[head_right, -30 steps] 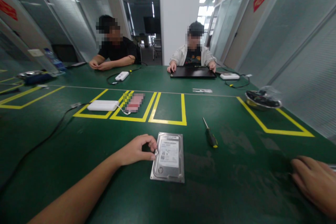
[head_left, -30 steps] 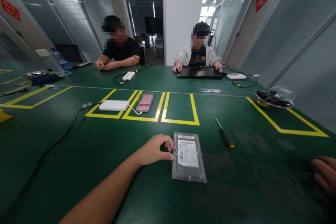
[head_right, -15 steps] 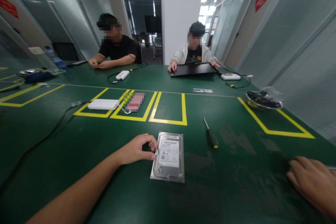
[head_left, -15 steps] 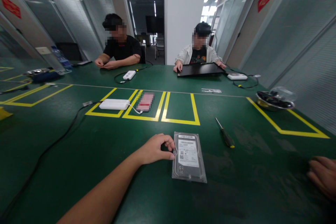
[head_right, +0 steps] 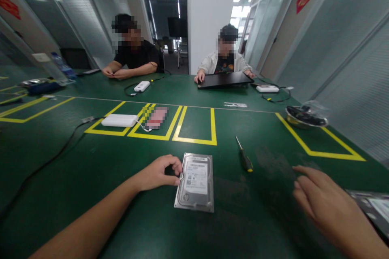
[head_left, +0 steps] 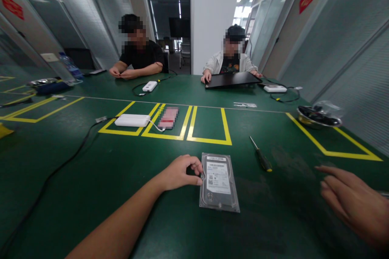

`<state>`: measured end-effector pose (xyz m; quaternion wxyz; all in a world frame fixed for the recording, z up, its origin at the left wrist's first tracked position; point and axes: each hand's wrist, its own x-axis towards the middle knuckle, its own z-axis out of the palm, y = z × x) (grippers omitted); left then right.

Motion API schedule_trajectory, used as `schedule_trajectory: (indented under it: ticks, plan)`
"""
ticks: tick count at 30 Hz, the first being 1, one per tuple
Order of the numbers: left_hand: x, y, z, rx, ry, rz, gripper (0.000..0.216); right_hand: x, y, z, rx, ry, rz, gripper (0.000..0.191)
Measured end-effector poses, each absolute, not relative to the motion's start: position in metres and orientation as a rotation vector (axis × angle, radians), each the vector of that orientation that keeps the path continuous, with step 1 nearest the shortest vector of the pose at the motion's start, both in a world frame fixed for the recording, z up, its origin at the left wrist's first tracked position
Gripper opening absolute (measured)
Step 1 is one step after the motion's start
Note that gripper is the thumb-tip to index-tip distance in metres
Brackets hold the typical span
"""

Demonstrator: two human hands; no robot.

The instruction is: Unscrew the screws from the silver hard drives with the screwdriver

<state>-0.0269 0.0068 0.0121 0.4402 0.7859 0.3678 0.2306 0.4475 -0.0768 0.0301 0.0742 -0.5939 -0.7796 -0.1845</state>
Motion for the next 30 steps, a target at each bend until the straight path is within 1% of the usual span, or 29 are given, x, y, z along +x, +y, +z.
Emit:
schedule_trajectory:
  ticks: [2,5,11,15,18,21,27,30]
  plan:
    - [-0.027,0.007,0.012,1.95,0.911,0.57,0.027,0.405,-0.078,0.045,-1.437,-2.384,-0.615,0.044]
    - [-0.027,0.006,0.013,1.948,0.912,0.571,0.026,0.345,-0.088,0.067,-1.206,-2.405,-0.63,0.037]
    - [-0.028,0.006,0.011,1.951,0.909,0.575,0.026,0.273,-0.114,0.096,-1.163,-2.355,-0.411,0.027]
    - [-0.027,0.007,0.011,1.955,0.907,0.578,0.025,0.248,-0.113,0.105,-1.21,-2.341,-0.296,0.025]
    - [-0.027,0.008,0.011,1.956,0.906,0.573,0.026,0.238,-0.1,0.1,-1.265,-2.315,-0.203,0.023]
    - [-0.028,0.007,0.01,1.954,0.906,0.572,0.026,0.237,-0.084,0.084,-1.281,-2.288,-0.088,0.021]
    - [-0.028,0.007,0.009,1.964,0.91,0.571,0.027,0.249,-0.07,0.05,-1.311,-2.198,0.262,0.012]
    - [-0.027,0.008,0.009,1.972,0.909,0.567,0.026,0.251,-0.069,0.043,-1.291,-2.144,0.335,0.01]
